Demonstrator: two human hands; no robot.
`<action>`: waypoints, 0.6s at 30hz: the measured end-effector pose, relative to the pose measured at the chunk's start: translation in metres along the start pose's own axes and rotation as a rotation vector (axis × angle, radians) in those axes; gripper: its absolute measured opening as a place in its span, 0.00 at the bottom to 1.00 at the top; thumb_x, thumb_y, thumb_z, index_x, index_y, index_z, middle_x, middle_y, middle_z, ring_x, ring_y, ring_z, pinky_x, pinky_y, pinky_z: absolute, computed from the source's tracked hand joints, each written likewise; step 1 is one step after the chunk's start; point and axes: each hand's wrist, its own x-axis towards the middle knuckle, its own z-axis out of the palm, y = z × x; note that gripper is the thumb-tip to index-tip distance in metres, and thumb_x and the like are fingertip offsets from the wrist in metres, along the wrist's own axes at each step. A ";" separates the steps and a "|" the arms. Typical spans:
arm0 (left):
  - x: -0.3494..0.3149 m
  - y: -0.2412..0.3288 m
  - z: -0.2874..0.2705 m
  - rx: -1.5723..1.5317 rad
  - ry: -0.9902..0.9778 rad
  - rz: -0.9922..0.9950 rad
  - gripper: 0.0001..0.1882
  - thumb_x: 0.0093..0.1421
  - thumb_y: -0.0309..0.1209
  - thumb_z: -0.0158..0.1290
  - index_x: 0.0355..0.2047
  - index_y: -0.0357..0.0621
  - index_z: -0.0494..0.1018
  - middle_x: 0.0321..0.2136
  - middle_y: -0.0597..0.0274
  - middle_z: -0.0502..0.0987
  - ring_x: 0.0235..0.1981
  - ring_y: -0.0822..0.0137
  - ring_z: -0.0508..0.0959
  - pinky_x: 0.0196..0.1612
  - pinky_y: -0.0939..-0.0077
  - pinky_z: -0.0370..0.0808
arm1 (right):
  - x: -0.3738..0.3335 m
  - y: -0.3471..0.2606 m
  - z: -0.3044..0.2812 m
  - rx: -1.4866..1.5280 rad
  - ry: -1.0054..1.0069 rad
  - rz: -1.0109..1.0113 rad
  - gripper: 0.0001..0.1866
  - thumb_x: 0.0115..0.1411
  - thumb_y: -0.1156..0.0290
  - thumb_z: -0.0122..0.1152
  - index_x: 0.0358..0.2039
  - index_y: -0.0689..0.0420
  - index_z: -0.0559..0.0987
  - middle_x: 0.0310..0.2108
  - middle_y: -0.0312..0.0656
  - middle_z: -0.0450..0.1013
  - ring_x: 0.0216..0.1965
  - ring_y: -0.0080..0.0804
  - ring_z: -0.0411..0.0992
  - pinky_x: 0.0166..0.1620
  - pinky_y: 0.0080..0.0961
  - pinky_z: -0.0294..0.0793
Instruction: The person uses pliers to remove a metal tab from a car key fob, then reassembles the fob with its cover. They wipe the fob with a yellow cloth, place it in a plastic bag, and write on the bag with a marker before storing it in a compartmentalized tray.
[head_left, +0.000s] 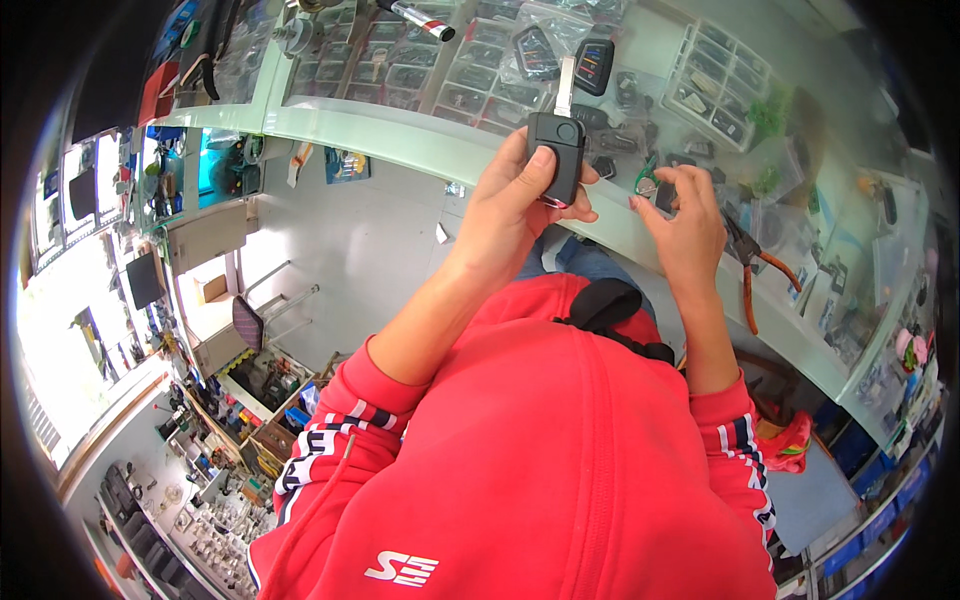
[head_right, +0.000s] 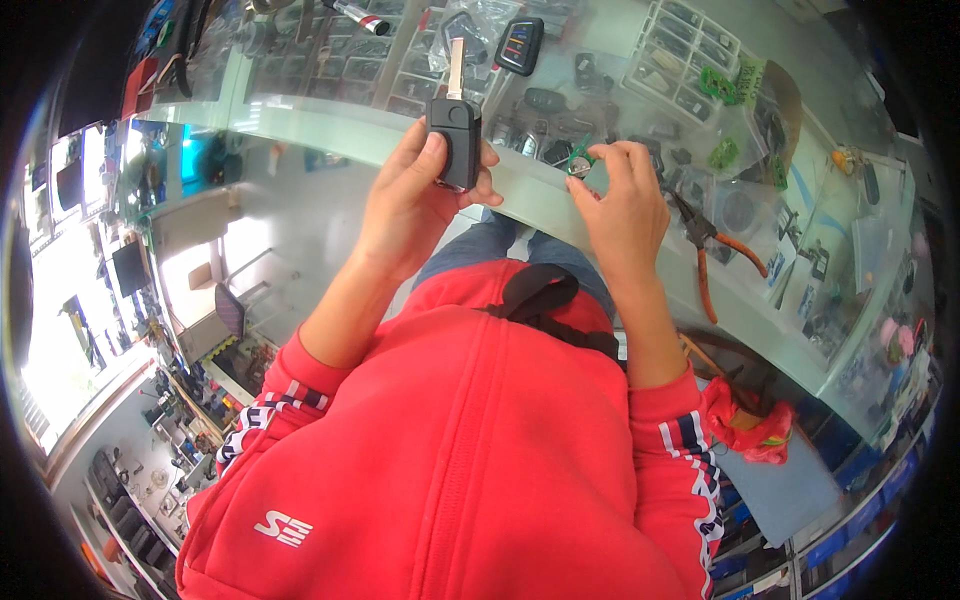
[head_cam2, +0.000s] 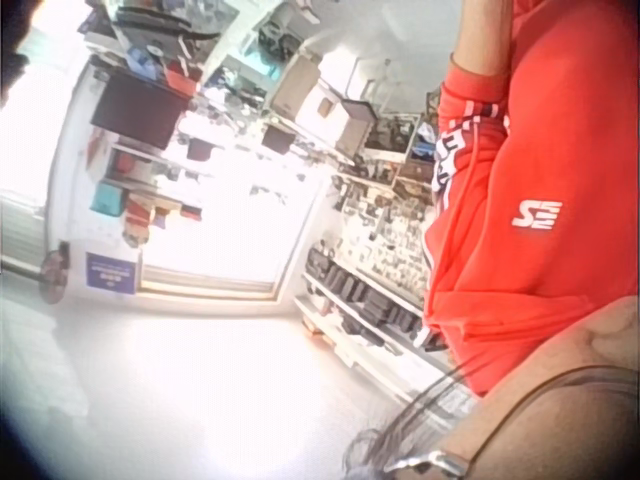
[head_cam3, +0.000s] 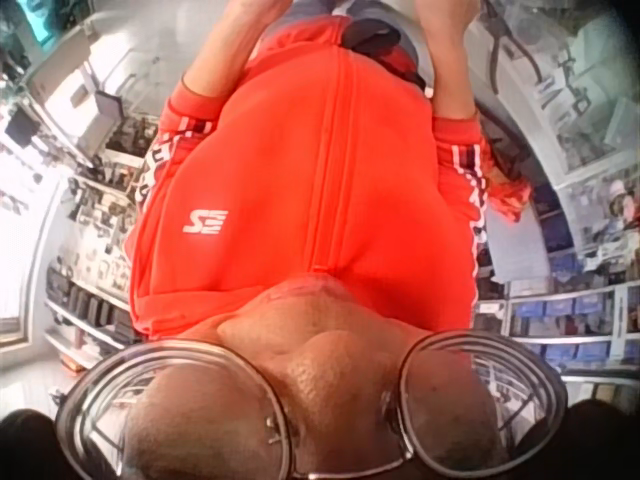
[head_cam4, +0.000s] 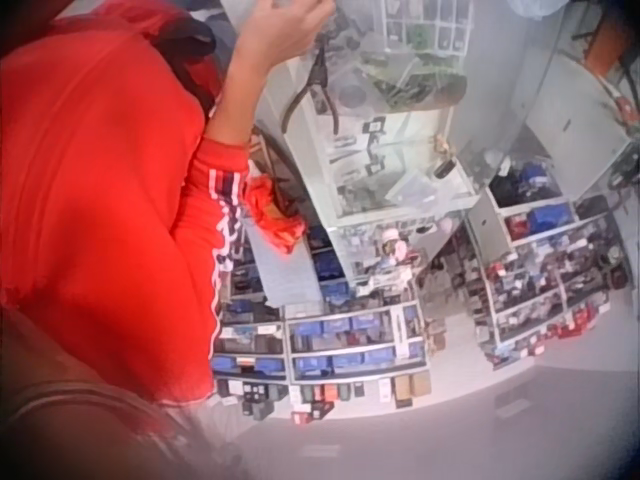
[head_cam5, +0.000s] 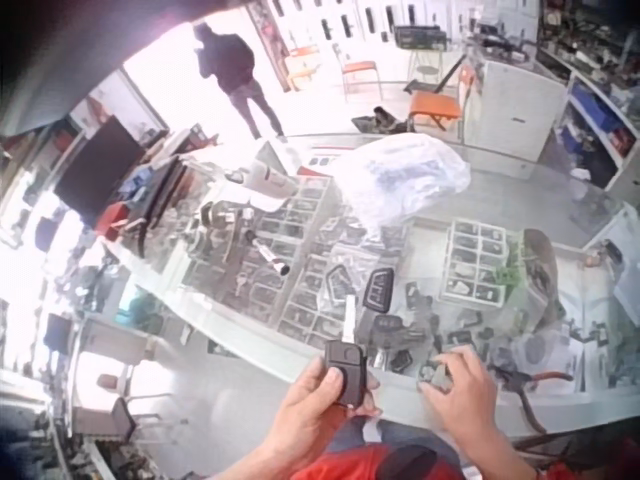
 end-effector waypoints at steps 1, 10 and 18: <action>0.000 0.001 0.000 0.002 -0.002 -0.005 0.16 0.62 0.37 0.40 0.42 0.36 0.57 0.32 0.53 0.71 0.26 0.70 0.71 0.37 0.69 0.73 | 0.000 0.000 0.000 0.016 -0.007 0.027 0.17 0.40 0.69 0.65 0.34 0.52 0.73 0.36 0.34 0.67 0.31 0.32 0.69 0.31 0.28 0.67; -0.001 0.007 -0.006 0.014 -0.037 -0.030 0.18 0.62 0.38 0.40 0.44 0.36 0.58 0.34 0.51 0.72 0.27 0.68 0.73 0.38 0.71 0.72 | -0.001 -0.003 0.003 0.052 0.061 0.059 0.18 0.40 0.67 0.65 0.34 0.52 0.73 0.35 0.32 0.67 0.25 0.29 0.67 0.30 0.25 0.67; -0.005 0.015 -0.012 0.048 -0.057 -0.032 0.17 0.62 0.35 0.40 0.46 0.36 0.57 0.38 0.45 0.70 0.31 0.63 0.74 0.40 0.66 0.71 | -0.002 -0.002 0.007 0.025 0.100 0.070 0.18 0.40 0.67 0.65 0.35 0.52 0.74 0.35 0.32 0.67 0.25 0.28 0.66 0.30 0.25 0.67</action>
